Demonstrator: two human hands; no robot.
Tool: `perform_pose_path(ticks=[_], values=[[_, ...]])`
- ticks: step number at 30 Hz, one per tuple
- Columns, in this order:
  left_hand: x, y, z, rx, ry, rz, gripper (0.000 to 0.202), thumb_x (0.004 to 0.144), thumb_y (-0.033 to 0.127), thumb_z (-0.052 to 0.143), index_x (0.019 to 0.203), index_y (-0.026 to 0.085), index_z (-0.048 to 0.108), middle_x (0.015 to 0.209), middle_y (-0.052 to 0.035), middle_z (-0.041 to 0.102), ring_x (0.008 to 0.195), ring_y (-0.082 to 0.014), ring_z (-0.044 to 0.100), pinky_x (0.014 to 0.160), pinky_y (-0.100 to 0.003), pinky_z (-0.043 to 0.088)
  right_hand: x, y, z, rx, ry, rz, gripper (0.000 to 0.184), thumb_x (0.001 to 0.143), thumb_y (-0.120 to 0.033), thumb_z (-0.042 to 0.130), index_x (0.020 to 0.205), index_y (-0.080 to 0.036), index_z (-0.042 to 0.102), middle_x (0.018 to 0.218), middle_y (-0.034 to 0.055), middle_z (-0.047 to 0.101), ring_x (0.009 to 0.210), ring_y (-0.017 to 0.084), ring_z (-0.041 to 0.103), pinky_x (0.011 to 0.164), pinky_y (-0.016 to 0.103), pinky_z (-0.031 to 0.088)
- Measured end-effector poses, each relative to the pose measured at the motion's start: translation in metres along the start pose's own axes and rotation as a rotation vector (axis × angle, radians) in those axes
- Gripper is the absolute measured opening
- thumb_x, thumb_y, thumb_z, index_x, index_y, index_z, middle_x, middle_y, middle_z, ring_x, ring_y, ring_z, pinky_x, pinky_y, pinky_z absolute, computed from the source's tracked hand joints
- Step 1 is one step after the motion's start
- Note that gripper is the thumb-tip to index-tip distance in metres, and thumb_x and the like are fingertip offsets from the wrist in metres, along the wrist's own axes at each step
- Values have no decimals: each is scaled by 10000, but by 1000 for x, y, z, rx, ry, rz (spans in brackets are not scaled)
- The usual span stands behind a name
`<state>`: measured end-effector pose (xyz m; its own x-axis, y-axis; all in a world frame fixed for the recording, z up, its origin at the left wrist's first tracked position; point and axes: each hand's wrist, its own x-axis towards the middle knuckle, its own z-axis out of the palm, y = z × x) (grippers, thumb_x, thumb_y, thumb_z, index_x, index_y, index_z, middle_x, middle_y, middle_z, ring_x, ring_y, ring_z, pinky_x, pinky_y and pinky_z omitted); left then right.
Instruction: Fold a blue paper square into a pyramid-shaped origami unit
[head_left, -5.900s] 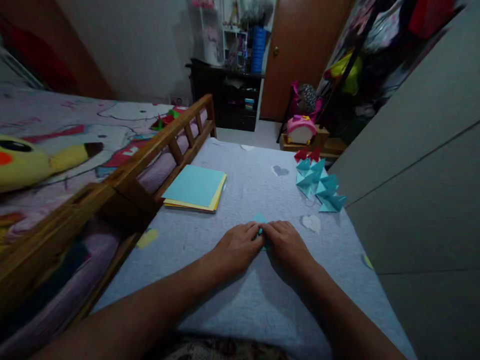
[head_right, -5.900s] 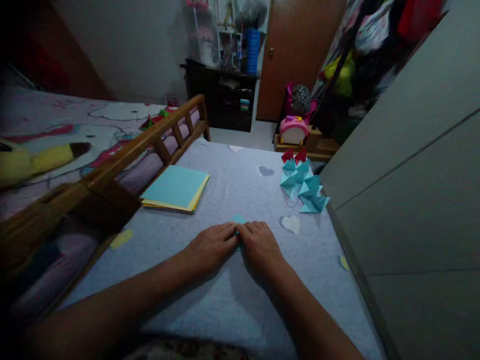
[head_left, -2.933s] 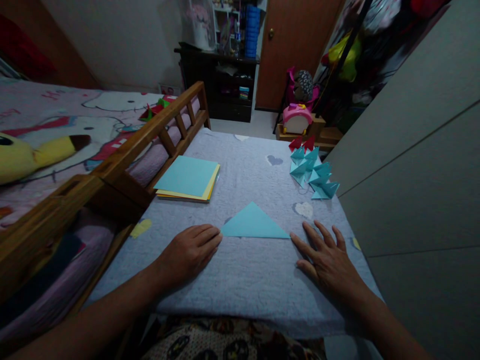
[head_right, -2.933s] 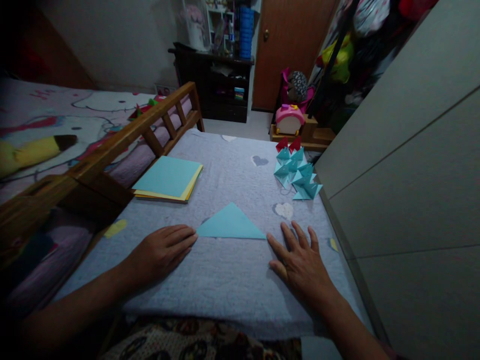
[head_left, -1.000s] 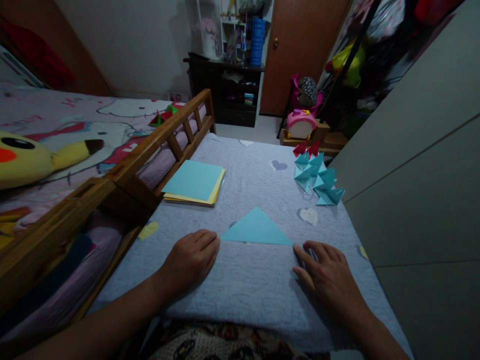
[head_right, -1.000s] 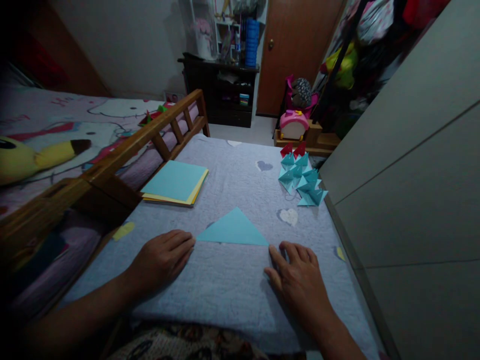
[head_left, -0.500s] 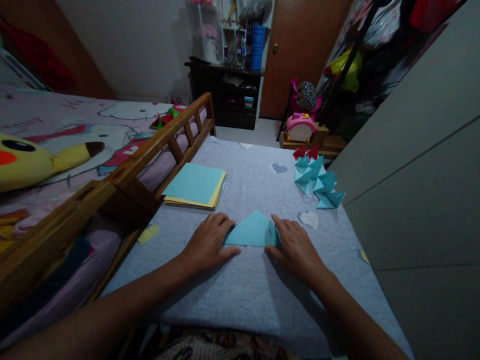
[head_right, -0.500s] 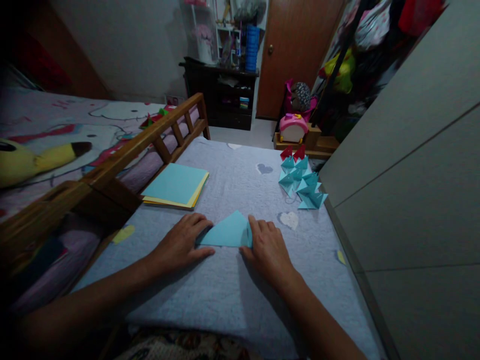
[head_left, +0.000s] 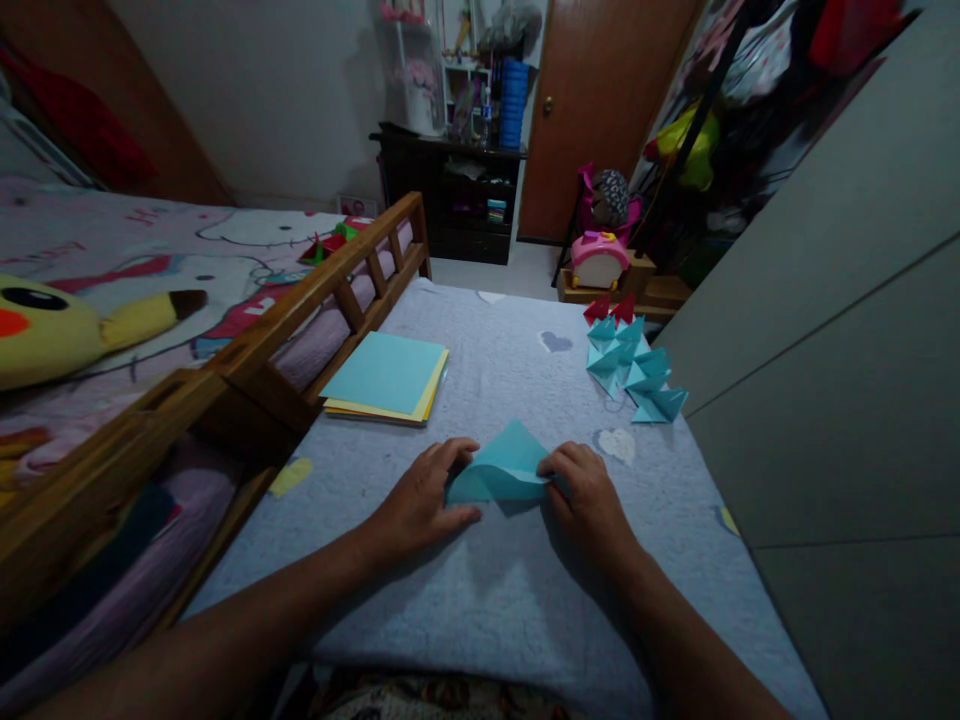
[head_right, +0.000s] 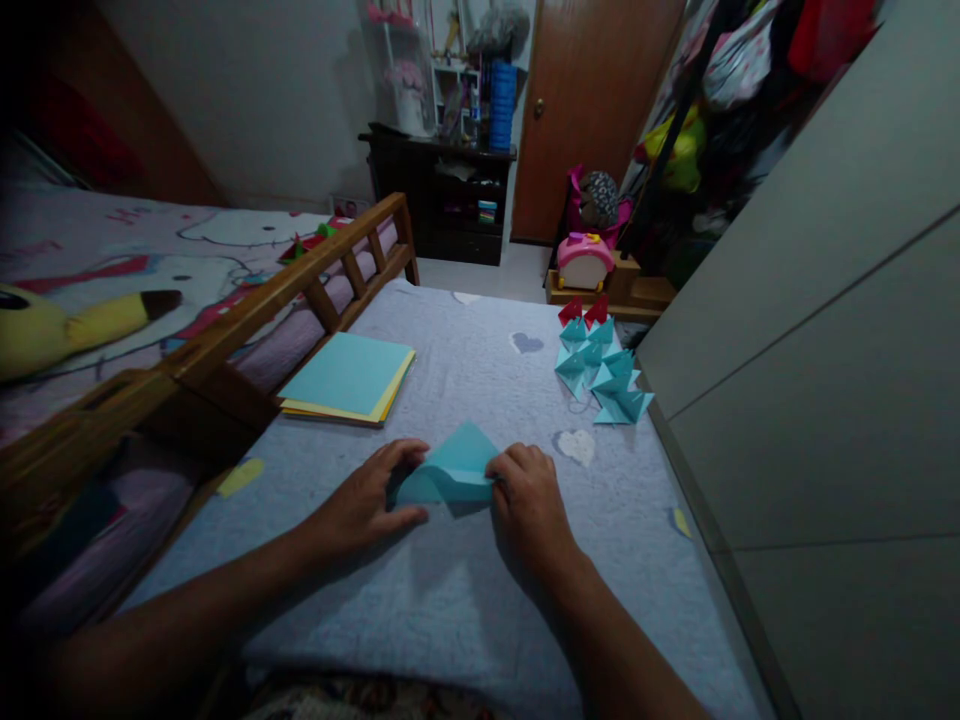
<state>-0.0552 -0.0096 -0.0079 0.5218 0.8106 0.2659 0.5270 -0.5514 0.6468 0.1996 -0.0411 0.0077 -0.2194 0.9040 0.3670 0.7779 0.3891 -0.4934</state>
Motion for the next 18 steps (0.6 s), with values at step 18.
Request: perform_pose_path(ticks=[18], values=[[11, 0, -15, 402, 237, 423, 212, 959, 109, 475, 1084, 166, 637, 827, -55, 632, 763, -209, 555, 702, -351, 475, 3, 3, -13, 136, 195, -147, 240, 811, -55, 492, 892, -256, 596, 1008, 38, 732, 1092, 264, 575, 990, 496, 408]])
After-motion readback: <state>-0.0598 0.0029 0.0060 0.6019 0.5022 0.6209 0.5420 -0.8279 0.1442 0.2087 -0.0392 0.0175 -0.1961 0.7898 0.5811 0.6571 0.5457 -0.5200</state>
